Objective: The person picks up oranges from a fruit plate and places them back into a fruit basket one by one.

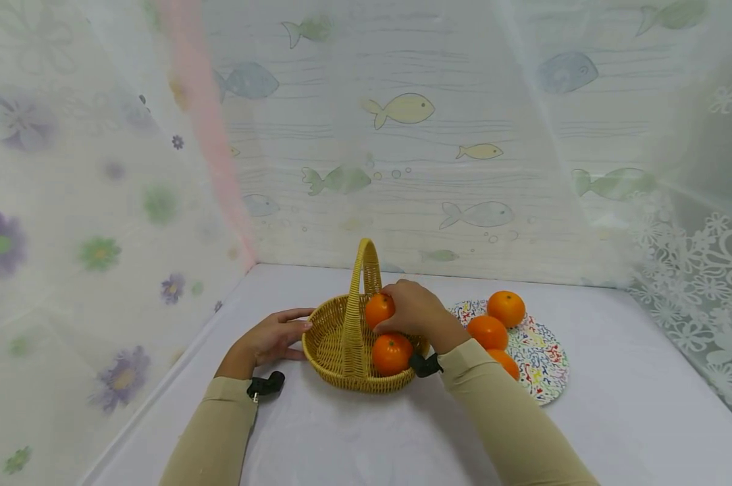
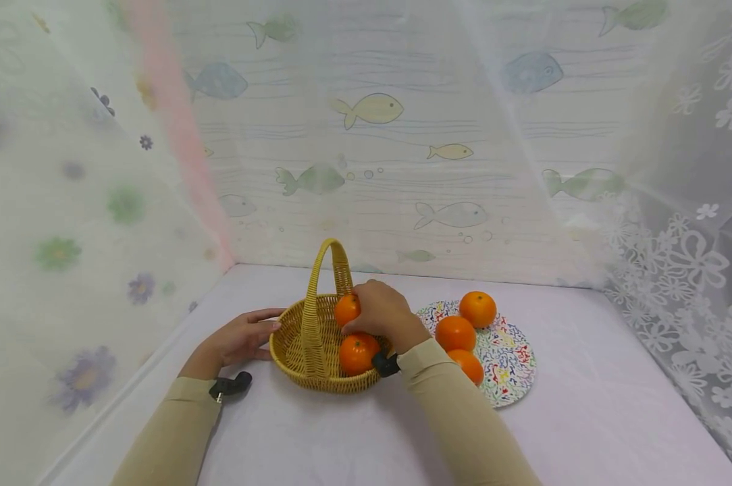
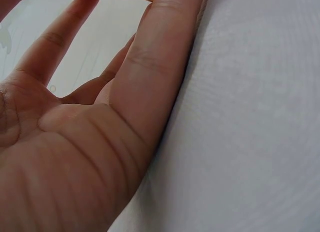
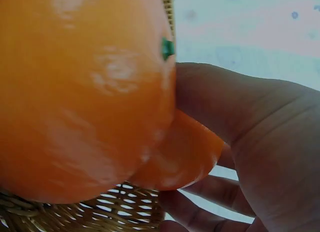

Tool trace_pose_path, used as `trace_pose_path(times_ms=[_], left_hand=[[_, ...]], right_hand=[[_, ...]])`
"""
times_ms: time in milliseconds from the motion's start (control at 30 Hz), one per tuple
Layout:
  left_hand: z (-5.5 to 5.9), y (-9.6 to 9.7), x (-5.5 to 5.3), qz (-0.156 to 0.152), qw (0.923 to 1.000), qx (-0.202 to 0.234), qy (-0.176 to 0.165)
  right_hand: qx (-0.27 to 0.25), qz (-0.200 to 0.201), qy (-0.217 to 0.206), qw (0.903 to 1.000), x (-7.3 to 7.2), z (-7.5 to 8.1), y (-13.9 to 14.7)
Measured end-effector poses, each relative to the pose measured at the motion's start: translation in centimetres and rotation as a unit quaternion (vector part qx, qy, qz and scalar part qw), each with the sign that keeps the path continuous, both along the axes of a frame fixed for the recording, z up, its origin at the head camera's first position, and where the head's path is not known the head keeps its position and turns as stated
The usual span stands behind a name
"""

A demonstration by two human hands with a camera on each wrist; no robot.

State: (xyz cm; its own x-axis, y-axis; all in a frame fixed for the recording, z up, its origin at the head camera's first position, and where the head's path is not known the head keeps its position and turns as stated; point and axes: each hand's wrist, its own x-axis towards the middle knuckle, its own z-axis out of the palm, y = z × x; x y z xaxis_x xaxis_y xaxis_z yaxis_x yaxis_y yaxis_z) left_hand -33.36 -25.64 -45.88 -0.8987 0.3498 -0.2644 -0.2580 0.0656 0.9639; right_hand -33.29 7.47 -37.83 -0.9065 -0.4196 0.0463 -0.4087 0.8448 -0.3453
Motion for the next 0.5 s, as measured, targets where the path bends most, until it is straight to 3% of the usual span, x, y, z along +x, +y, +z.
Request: trace_pose_path(times_ms=[500], left_hand=[[-0.04, 0.00, -0.02, 0.003, 1.0000, -0.003, 0.002]], right_hand=[[0.007, 0.036, 0.007, 0.9993, -0.15, -0.62, -0.87]])
